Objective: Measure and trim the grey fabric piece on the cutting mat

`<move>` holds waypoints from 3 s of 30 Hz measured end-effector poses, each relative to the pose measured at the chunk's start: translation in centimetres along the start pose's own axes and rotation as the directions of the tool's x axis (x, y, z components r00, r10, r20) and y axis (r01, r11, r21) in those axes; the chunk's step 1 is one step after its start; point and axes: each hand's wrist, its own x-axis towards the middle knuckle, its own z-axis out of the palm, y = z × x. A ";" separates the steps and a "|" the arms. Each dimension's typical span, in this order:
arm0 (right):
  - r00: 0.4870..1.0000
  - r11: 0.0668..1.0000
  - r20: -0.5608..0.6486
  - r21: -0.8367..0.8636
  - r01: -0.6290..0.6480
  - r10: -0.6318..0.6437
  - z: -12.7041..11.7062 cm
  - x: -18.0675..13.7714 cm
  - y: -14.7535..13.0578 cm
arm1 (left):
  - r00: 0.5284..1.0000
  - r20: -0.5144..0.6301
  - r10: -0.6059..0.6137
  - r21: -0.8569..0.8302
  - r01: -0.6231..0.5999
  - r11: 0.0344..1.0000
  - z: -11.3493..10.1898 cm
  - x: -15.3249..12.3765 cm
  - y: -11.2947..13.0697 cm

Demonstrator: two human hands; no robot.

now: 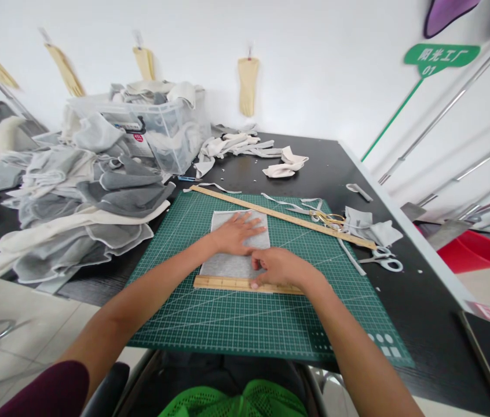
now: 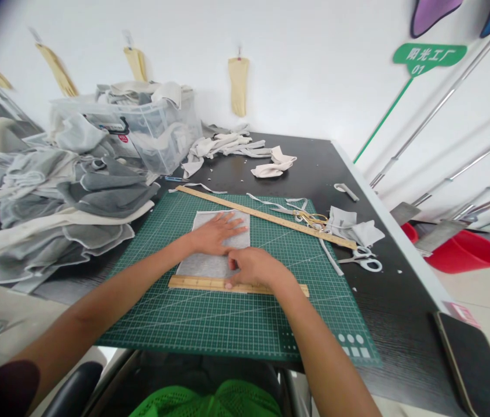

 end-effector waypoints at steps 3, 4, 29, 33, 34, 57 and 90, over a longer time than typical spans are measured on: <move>1.000 1.000 -0.005 -0.002 -0.005 0.005 0.1 0.0 0.0 | 1.000 -0.019 -0.004 0.009 0.004 1.000 -0.1 0.0 -0.4; 1.000 1.000 -0.008 0.000 -0.011 0.011 0.2 0.0 0.0 | 0.999 -0.040 -0.022 0.011 0.022 1.000 -0.1 -0.1 -0.5; 0.963 0.944 -0.265 0.327 0.045 0.045 -1.7 -0.8 2.1 | 0.995 0.002 -0.100 -0.011 0.100 0.995 0.0 -4.3 -3.0; 0.978 0.957 -0.200 0.291 0.010 0.051 -1.5 -0.7 1.5 | 0.994 -0.002 -0.107 -0.021 0.107 0.994 0.0 -4.3 -2.9; 0.984 0.959 -0.172 0.283 0.000 0.051 -1.4 -0.7 1.3 | 0.994 -0.005 -0.111 -0.021 0.111 0.994 -0.1 -4.3 -2.8; 0.982 0.974 0.167 0.192 -0.119 0.087 -1.4 -1.0 1.2 | 0.998 0.038 -0.043 -0.053 0.045 0.998 0.4 -3.8 0.0; 0.977 0.981 0.209 0.172 -0.087 0.050 -1.1 -0.9 0.0 | 0.999 0.035 -0.018 -0.049 0.020 0.999 0.5 -3.4 2.0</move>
